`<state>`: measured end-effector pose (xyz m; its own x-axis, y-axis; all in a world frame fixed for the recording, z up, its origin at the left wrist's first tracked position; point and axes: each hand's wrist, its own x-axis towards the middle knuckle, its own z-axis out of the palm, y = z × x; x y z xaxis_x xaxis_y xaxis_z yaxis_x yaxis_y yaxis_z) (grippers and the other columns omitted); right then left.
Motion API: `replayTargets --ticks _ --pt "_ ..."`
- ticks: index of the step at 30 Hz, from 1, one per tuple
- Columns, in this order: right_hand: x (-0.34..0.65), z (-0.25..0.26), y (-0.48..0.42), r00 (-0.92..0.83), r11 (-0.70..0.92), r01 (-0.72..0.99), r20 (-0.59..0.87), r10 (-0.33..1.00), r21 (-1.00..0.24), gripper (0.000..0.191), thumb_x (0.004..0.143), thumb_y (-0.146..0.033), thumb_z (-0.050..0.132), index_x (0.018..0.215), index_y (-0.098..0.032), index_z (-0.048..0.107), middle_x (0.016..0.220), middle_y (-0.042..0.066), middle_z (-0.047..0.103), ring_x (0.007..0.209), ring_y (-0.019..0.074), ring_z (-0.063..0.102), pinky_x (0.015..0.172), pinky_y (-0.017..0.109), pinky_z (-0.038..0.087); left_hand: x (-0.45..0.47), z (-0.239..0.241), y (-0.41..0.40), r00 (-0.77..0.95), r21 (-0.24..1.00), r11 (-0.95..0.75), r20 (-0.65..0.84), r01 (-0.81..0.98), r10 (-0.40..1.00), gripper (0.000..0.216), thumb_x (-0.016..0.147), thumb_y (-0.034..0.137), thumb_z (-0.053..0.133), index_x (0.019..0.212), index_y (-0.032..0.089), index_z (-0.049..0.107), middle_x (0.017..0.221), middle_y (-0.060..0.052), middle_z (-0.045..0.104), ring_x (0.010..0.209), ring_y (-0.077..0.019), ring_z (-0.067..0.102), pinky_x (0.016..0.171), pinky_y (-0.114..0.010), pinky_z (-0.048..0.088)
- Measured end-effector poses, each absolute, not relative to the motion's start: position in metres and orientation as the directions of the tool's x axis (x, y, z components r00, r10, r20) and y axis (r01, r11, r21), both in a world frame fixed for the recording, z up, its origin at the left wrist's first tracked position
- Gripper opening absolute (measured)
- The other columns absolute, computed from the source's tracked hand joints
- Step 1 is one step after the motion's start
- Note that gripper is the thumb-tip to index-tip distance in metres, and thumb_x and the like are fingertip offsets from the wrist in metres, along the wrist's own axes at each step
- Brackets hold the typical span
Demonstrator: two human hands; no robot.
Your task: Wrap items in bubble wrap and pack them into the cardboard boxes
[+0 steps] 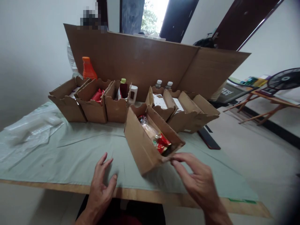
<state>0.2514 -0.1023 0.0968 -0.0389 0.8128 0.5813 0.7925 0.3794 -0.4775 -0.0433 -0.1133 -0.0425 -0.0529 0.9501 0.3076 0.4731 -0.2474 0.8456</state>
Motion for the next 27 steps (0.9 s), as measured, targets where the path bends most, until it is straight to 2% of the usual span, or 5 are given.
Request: replayTargets --ticks 3,6,9,15,27 --pt "0.303 0.081 -0.142 0.369 0.095 0.783 0.582 0.725 -0.614 0.013 0.089 -0.037 0.069 0.093 -0.026 0.075 0.09 0.002 0.077 0.082 0.0203 0.072 0.08 0.03 0.056 -0.042 -0.029 -0.1 -0.065 0.88 -0.259 0.308 0.399 0.949 0.049 0.096 0.029 0.058 0.145 0.031 0.05 0.159 -0.013 0.043 0.146 -0.0339 0.045 0.112 -0.058 0.047" --pt "0.338 0.052 -0.173 0.569 -0.035 0.605 0.402 0.717 -0.795 0.04 0.085 -0.048 0.072 0.118 -0.025 0.071 0.111 0.008 0.077 0.095 0.0259 0.075 0.086 0.035 0.06 -0.031 -0.015 -0.077 -0.003 0.915 -0.266 0.28 0.303 0.96 0.067 0.092 0.033 0.064 0.154 0.031 0.039 0.162 -0.013 0.039 0.148 -0.0345 0.041 0.116 -0.059 0.042" --pt "0.341 0.02 -0.185 0.457 -0.093 0.558 0.213 0.863 -0.825 0.059 0.078 -0.057 0.073 0.126 -0.022 0.067 0.116 0.012 0.076 0.103 0.0313 0.074 0.087 0.04 0.061 -0.009 -0.003 -0.058 0.134 0.963 -0.198 0.175 0.183 0.975 0.081 0.088 0.038 0.067 0.159 0.029 0.031 0.165 -0.013 0.036 0.15 -0.036 0.038 0.12 -0.059 0.036" --pt "0.302 0.007 -0.137 0.391 -0.149 0.649 0.159 0.907 -0.746 0.049 0.078 -0.061 0.066 0.103 -0.019 0.073 0.108 0.016 0.078 0.107 0.0367 0.071 0.096 0.049 0.056 0.028 0.005 -0.045 0.312 0.995 -0.099 0.1 -0.018 0.945 0.075 0.084 0.033 0.067 0.153 0.022 0.04 0.153 -0.012 0.051 0.147 -0.0333 0.042 0.122 -0.048 0.032" --pt "0.304 -0.013 -0.032 0.309 -0.035 0.562 0.171 0.935 -0.826 0.041 0.083 -0.053 0.062 0.106 -0.018 0.062 0.093 0.011 0.075 0.081 0.0255 0.07 0.074 0.038 0.055 0.028 -0.012 0.025 0.294 0.987 -0.117 0.079 0.113 0.953 0.088 0.08 0.032 0.061 0.16 0.017 0.027 0.162 -0.016 0.041 0.148 -0.0333 0.042 0.124 -0.051 0.031"
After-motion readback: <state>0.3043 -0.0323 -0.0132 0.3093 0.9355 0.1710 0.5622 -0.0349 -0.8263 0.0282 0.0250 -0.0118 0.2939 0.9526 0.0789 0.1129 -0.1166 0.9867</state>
